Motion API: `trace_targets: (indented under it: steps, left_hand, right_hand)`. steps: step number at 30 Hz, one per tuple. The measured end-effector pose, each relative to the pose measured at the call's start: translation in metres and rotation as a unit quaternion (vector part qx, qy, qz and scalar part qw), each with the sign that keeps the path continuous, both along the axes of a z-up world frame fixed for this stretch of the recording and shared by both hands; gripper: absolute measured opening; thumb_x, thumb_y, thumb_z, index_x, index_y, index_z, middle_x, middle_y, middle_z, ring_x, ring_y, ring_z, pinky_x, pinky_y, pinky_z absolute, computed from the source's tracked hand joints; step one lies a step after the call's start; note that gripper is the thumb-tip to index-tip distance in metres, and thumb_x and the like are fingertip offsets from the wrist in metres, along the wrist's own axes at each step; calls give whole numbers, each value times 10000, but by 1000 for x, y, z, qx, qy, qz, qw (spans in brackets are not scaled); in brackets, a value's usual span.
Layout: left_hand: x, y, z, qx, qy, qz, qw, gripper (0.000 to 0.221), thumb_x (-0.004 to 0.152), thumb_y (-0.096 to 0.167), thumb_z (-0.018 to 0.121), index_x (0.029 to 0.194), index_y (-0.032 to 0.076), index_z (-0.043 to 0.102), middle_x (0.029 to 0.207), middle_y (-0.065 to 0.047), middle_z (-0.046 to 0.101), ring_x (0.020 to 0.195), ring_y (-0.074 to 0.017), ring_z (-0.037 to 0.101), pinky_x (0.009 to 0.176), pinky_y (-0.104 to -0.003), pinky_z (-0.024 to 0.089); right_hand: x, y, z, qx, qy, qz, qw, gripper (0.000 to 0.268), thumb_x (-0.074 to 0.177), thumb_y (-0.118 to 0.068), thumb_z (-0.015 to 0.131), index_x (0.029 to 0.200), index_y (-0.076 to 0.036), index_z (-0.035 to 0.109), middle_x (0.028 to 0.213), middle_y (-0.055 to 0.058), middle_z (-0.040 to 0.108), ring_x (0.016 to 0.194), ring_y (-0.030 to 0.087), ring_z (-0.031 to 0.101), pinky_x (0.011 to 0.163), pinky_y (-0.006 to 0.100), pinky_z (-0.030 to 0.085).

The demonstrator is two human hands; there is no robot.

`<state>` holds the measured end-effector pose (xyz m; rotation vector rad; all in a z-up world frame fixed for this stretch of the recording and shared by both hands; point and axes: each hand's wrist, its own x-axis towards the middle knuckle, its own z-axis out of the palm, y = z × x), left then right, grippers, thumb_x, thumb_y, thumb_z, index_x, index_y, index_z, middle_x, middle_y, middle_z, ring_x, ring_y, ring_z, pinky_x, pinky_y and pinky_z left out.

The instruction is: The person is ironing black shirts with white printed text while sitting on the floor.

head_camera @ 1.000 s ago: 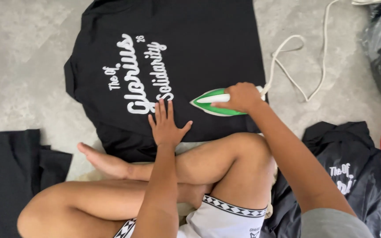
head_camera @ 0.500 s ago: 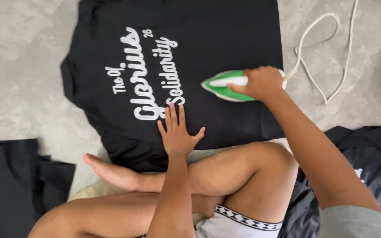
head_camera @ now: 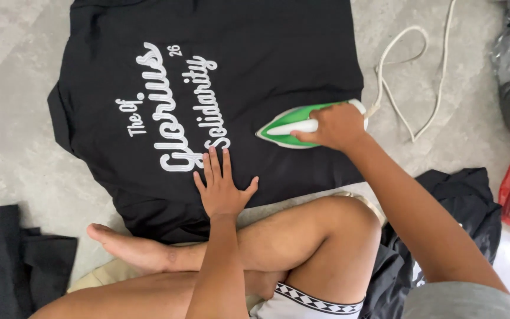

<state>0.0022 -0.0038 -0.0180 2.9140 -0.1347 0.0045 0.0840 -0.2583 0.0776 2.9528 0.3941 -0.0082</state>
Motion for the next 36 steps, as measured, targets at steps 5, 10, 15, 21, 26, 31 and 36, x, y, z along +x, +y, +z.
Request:
trace_targets:
  steps: [5,10,15,21,26,31,36]
  left_hand:
    - [-1,0,0,-13,14,-5,1000,960,688,728,457,1452,191,233,1521,-73,162,1398,-242,154,1063,-525,163]
    - [0,0,0,-13,9,-5,1000,960,688,726,467,1452,193,234,1519,-71,167,1396,-243,164,1062,-528,178]
    - [-1,0,2,-27,39,-5,999,958,694,725,471,1452,194,224,1524,-71,135,1403,-243,126,1072,-540,144]
    - [-1,0,1,-26,26,-3,999,949,700,731,463,1450,199,232,1523,-69,142,1400,-241,139,1071,-535,152]
    - [-1,0,3,-31,60,-5,998,953,710,736,437,1459,198,193,1530,-67,100,1407,-239,99,1078,-539,127]
    - [1,0,7,-29,78,-5,997,956,709,736,433,1459,201,178,1532,-66,86,1409,-238,87,1084,-538,116]
    - [-1,-1,22,-19,122,-5,992,940,735,738,402,1463,208,132,1534,-58,52,1412,-228,49,1095,-519,97]
  right_hand:
    - [-36,-6,2,29,21,-8,999,582,680,-752,506,645,-188,650,543,27,615,543,224,642,558,325,500]
    - [-46,-9,0,26,1,-2,1000,577,683,-751,510,639,-192,646,530,14,605,515,197,628,543,300,494]
    - [-34,-8,-6,8,38,-97,995,621,692,-781,471,717,-197,681,575,61,629,576,272,650,552,354,495]
    - [-18,-6,-1,10,79,-127,989,654,719,-777,456,767,-169,695,623,72,655,630,278,671,586,352,504]
    - [-8,-8,-7,15,99,-155,983,670,694,-794,452,814,-185,703,674,102,667,691,326,672,614,389,508]
    - [2,-5,-7,36,115,-189,975,689,683,-804,440,827,-184,704,714,116,673,744,354,667,648,412,504]
    - [-9,-2,5,99,136,-251,953,712,681,-795,440,859,-158,704,771,152,677,798,387,652,690,447,499]
